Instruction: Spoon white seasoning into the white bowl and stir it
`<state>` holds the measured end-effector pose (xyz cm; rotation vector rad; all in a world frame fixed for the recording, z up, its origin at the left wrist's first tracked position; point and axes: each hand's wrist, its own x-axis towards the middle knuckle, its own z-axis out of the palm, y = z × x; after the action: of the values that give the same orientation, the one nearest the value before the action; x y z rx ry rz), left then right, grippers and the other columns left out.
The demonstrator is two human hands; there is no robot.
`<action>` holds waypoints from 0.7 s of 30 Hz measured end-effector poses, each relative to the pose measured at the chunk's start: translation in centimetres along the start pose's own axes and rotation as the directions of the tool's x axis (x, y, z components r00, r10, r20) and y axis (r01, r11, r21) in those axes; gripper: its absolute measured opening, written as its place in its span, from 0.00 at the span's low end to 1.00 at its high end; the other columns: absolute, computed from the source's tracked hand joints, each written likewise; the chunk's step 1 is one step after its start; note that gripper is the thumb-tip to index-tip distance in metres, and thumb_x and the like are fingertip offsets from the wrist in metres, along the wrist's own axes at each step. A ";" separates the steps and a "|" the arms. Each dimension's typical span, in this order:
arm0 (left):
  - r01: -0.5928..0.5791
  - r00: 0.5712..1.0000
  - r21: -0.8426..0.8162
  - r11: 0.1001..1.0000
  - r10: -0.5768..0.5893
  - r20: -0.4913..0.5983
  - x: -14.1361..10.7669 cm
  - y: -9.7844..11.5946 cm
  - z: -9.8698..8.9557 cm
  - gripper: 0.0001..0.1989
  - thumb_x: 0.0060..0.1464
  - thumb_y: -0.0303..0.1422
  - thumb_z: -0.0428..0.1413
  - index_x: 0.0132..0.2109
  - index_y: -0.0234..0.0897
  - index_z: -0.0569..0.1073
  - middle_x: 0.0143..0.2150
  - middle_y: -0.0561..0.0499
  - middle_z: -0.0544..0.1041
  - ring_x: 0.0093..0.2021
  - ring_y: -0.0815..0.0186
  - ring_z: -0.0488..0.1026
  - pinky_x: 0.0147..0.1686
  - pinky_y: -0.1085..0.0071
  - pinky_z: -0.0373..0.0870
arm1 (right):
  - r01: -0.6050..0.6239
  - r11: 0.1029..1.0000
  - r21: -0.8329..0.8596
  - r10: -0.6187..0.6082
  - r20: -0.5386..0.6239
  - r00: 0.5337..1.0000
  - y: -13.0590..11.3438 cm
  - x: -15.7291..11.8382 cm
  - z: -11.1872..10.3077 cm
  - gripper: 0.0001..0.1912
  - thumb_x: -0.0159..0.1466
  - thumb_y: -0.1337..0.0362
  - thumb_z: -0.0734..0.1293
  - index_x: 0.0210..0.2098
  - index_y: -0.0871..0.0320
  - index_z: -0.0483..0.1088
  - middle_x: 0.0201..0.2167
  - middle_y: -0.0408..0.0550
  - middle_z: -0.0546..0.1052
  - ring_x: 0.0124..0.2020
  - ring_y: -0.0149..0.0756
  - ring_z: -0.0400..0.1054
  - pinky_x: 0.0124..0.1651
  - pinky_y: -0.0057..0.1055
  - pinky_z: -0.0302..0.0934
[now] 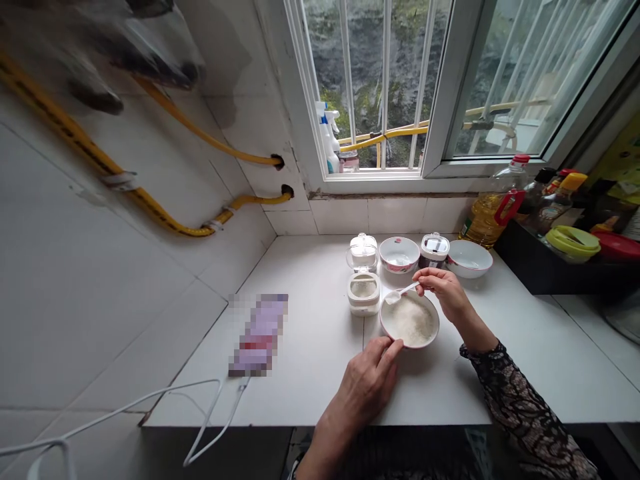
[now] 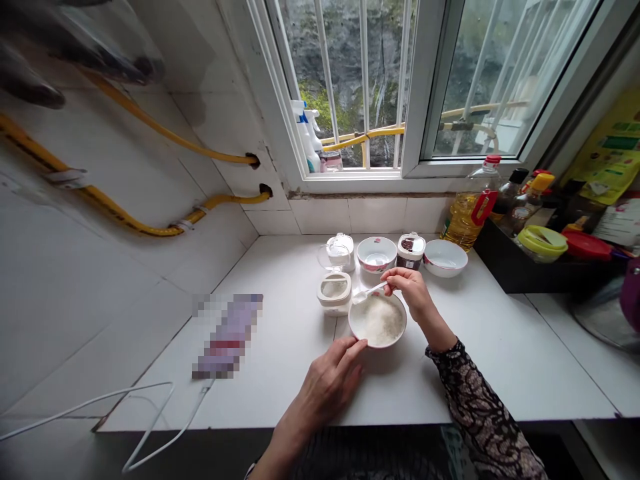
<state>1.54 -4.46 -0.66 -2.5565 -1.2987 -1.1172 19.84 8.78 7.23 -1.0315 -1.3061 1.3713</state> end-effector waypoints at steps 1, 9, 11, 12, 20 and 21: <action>-0.002 1.000 -0.001 1.000 0.002 -0.003 0.0 0.0 0.0 0.21 0.59 0.21 0.45 0.59 0.34 0.64 0.45 0.42 0.74 0.44 0.61 0.75 0.37 0.69 0.77 | 0.025 1.000 0.007 -0.025 -0.009 1.000 0.0 -0.1 0.3 0.07 0.49 0.61 0.69 0.25 0.59 0.74 0.16 0.42 0.72 0.21 0.31 0.64 0.33 0.32 0.61; -0.002 1.000 0.011 1.000 0.003 -0.012 0.1 0.0 0.1 0.20 0.61 0.23 0.45 0.59 0.35 0.63 0.46 0.42 0.75 0.45 0.62 0.76 0.40 0.70 0.78 | 0.474 0.807 -0.352 -0.481 0.074 0.873 1.0 -1.6 3.7 0.08 0.67 0.61 0.62 0.39 0.56 0.71 0.31 0.48 0.78 0.34 0.39 0.72 0.43 0.38 0.64; 0.000 1.000 0.011 1.000 0.000 -0.005 0.1 0.0 0.0 0.20 0.61 0.23 0.44 0.59 0.35 0.63 0.46 0.42 0.75 0.45 0.62 0.76 0.40 0.69 0.78 | 0.627 0.595 -0.504 -0.591 0.255 0.766 1.4 -1.7 4.1 0.09 0.68 0.65 0.59 0.38 0.56 0.72 0.31 0.49 0.79 0.34 0.39 0.71 0.47 0.40 0.62; 0.003 1.000 0.013 1.000 -0.002 -0.006 0.1 0.0 0.0 0.20 0.61 0.23 0.44 0.59 0.36 0.63 0.46 0.42 0.75 0.45 0.62 0.76 0.40 0.70 0.78 | 0.677 0.500 -0.539 -0.610 0.336 0.718 1.5 -1.7 4.2 0.10 0.68 0.67 0.58 0.38 0.56 0.72 0.30 0.49 0.79 0.34 0.39 0.70 0.48 0.42 0.61; 0.001 1.000 0.010 1.000 -0.001 -0.009 0.1 0.0 0.0 0.20 0.60 0.22 0.45 0.59 0.35 0.64 0.45 0.42 0.75 0.44 0.61 0.76 0.39 0.70 0.78 | 0.493 0.706 -0.509 -0.509 0.119 0.852 -0.1 -2.1 1.9 0.09 0.67 0.65 0.60 0.37 0.56 0.72 0.28 0.48 0.77 0.34 0.40 0.70 0.42 0.38 0.62; 0.002 1.000 0.007 1.000 -0.002 -0.008 0.0 0.0 0.0 0.20 0.60 0.22 0.46 0.59 0.35 0.64 0.46 0.42 0.75 0.44 0.61 0.76 0.39 0.70 0.78 | 0.466 0.729 -0.502 -0.481 0.110 0.870 -0.3 -2.1 1.4 0.08 0.67 0.64 0.60 0.36 0.56 0.71 0.27 0.47 0.76 0.33 0.40 0.69 0.40 0.36 0.62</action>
<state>1.52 -4.41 -0.64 -2.5432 -1.3010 -1.1202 18.93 6.48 7.58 -0.9511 -1.8218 0.6166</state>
